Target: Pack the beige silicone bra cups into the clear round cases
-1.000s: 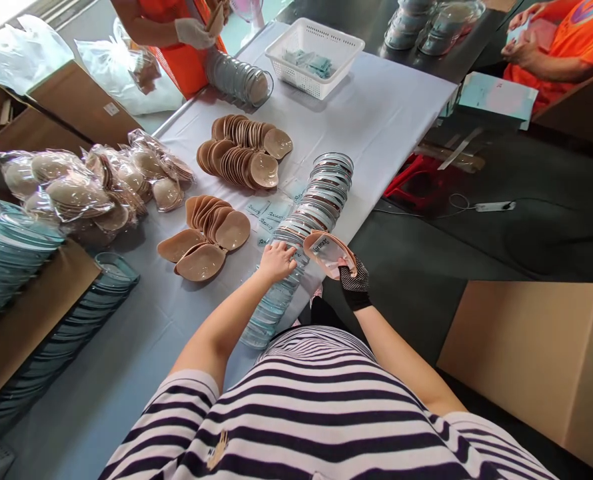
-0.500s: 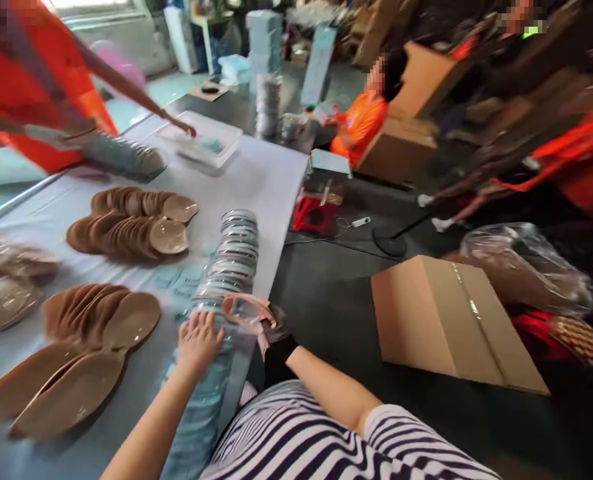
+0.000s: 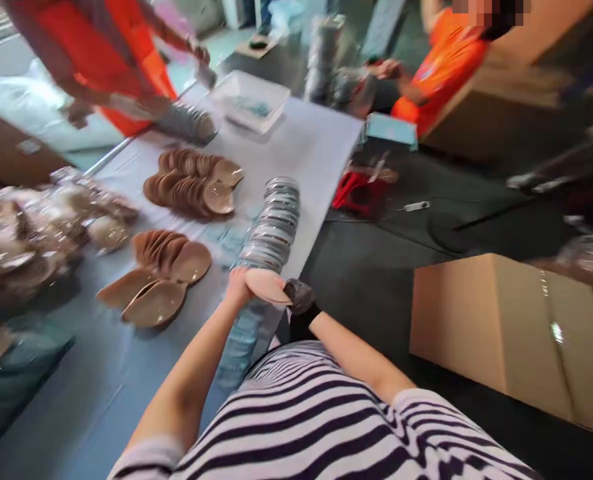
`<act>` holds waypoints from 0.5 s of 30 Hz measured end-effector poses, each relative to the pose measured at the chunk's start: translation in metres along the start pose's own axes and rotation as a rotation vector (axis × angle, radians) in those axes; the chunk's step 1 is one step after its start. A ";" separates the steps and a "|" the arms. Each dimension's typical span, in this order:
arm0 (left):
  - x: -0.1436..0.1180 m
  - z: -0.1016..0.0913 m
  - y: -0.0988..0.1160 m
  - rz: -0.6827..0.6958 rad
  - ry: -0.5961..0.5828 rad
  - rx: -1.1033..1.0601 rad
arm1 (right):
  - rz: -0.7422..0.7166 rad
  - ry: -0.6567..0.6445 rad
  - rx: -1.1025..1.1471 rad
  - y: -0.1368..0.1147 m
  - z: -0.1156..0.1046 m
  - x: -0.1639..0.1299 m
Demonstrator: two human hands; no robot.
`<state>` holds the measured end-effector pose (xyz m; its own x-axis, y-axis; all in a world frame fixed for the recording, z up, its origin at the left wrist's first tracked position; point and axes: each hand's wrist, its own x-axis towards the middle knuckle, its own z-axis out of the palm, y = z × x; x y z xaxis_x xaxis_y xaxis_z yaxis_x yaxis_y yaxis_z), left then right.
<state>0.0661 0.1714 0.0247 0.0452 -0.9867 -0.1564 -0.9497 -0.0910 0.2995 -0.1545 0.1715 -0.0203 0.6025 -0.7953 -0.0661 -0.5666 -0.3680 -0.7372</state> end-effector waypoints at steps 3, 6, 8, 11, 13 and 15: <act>0.002 0.010 -0.011 0.088 -0.027 0.000 | 0.050 -0.020 -0.272 0.005 0.007 -0.004; -0.001 0.013 -0.013 0.110 0.048 -0.061 | 0.058 -0.020 -0.361 0.006 0.008 -0.006; -0.004 0.011 -0.011 0.128 0.060 -0.099 | 0.080 -0.020 -0.367 0.003 0.004 -0.005; -0.009 0.009 -0.011 0.134 0.016 -0.100 | 0.097 -0.035 -0.373 -0.003 -0.003 -0.003; -0.010 0.008 -0.015 0.148 -0.035 -0.099 | 0.087 -0.066 -0.385 -0.007 -0.007 0.001; -0.011 0.008 -0.019 0.210 -0.076 -0.121 | 0.078 -0.109 -0.397 -0.011 -0.008 0.008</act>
<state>0.0815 0.1846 0.0132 -0.1773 -0.9730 -0.1479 -0.8915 0.0951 0.4429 -0.1476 0.1652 -0.0073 0.5933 -0.7803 -0.1979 -0.7726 -0.4829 -0.4122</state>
